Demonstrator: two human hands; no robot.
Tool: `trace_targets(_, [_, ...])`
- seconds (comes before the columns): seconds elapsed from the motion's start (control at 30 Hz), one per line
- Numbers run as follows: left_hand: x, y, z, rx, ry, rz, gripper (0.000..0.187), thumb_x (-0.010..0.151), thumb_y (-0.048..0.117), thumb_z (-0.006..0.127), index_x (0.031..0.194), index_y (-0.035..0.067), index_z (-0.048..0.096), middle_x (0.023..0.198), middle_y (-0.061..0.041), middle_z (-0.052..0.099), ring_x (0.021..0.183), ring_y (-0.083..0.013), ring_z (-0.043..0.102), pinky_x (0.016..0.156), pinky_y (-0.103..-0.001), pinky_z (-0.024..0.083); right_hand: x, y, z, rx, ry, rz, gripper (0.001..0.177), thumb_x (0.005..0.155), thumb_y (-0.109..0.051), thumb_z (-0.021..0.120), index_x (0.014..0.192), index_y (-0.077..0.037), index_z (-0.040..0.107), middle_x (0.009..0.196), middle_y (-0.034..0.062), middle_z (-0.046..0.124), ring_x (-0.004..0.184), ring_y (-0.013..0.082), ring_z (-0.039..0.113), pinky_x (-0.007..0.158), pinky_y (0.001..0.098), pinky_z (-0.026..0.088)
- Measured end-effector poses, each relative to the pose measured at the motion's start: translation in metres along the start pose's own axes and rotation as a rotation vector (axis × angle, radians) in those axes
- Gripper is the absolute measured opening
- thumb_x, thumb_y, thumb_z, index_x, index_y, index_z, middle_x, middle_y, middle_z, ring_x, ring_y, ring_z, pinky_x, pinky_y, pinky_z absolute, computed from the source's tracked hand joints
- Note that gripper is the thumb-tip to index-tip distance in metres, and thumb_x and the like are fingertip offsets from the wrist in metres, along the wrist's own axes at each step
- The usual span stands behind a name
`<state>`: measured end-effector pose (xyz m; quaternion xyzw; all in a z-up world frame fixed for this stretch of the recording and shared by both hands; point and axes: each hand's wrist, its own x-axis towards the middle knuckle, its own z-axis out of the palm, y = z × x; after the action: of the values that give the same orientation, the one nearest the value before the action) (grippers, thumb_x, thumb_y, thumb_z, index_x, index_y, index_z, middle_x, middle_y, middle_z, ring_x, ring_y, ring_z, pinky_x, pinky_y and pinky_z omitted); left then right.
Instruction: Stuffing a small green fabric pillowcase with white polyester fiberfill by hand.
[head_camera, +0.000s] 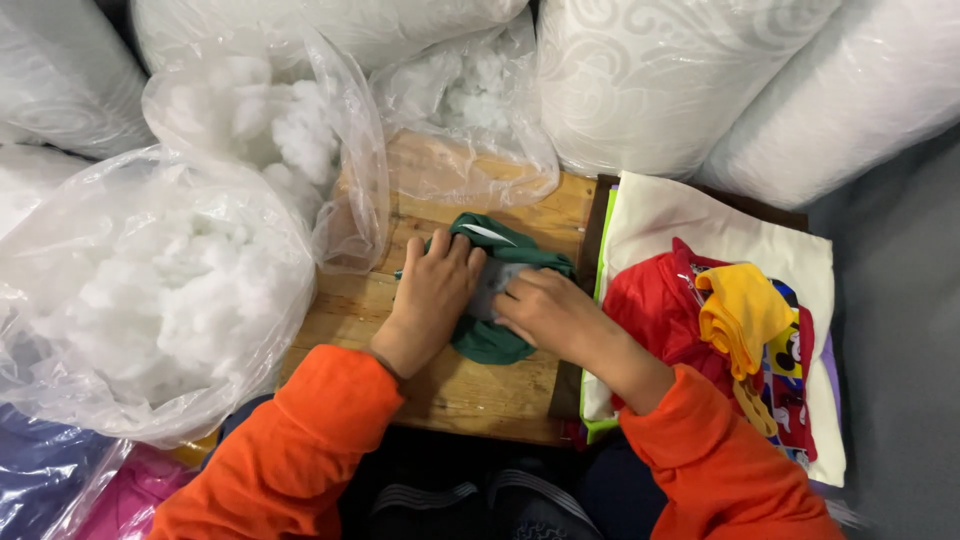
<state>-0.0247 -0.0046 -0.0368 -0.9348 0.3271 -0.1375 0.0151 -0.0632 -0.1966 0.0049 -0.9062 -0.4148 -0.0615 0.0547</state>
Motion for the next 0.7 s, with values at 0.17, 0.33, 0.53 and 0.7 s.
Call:
trace_targets(0.17, [0.005, -0.016, 0.040, -0.142, -0.175, 0.065, 0.038, 0.085, 0.035, 0.070, 0.121, 0.026, 0.063, 0.114, -0.005, 0.059, 0.107, -0.0318, 0.051, 0.080, -0.046, 0.039, -0.012, 0.017, 0.018, 0.020, -0.046, 0.149, 0.014, 0.096, -0.004, 0.062, 0.109, -0.004, 0.067, 0.099, 0.0179, 0.066, 0.084, 0.0310, 0.064, 0.064, 0.0349, 0.055])
trace_targets(0.33, [0.004, -0.022, 0.061, -0.193, -0.227, 0.022, 0.023, 0.085, 0.030, 0.065, 0.106, 0.027, 0.074, 0.112, 0.000, 0.065, 0.109, -0.0302, 0.054, 0.083, -0.049, 0.044, -0.019, 0.026, 0.040, 0.041, -0.247, 0.200, 0.031, 0.098, -0.006, 0.055, 0.126, -0.005, 0.068, 0.114, 0.0244, 0.068, 0.102, 0.0369, 0.066, 0.081, 0.0422, 0.056])
trace_targets(0.53, [0.014, -0.017, 0.010, -0.363, 0.325, 0.410, 0.030, 0.086, 0.044, 0.071, 0.081, 0.014, 0.073, 0.083, -0.001, 0.064, 0.106, -0.0227, 0.054, 0.110, -0.045, 0.036, -0.008, 0.015, 0.016, 0.034, 0.058, 0.088, 0.028, 0.106, -0.022, 0.055, 0.091, -0.003, 0.070, 0.086, 0.0138, 0.064, 0.080, 0.0258, 0.061, 0.065, 0.0344, 0.053])
trace_targets(0.7, [0.006, -0.004, 0.136, -0.108, 0.066, 0.255, 0.015, 0.087, 0.027, 0.060, 0.086, 0.018, 0.071, 0.090, -0.002, 0.069, 0.089, -0.0257, 0.063, 0.079, -0.045, 0.048, -0.023, 0.012, 0.048, 0.137, -0.296, 0.114, 0.047, 0.104, -0.043, 0.041, 0.109, -0.007, 0.071, 0.106, 0.0141, 0.069, 0.103, 0.0313, 0.062, 0.086, 0.0458, 0.047])
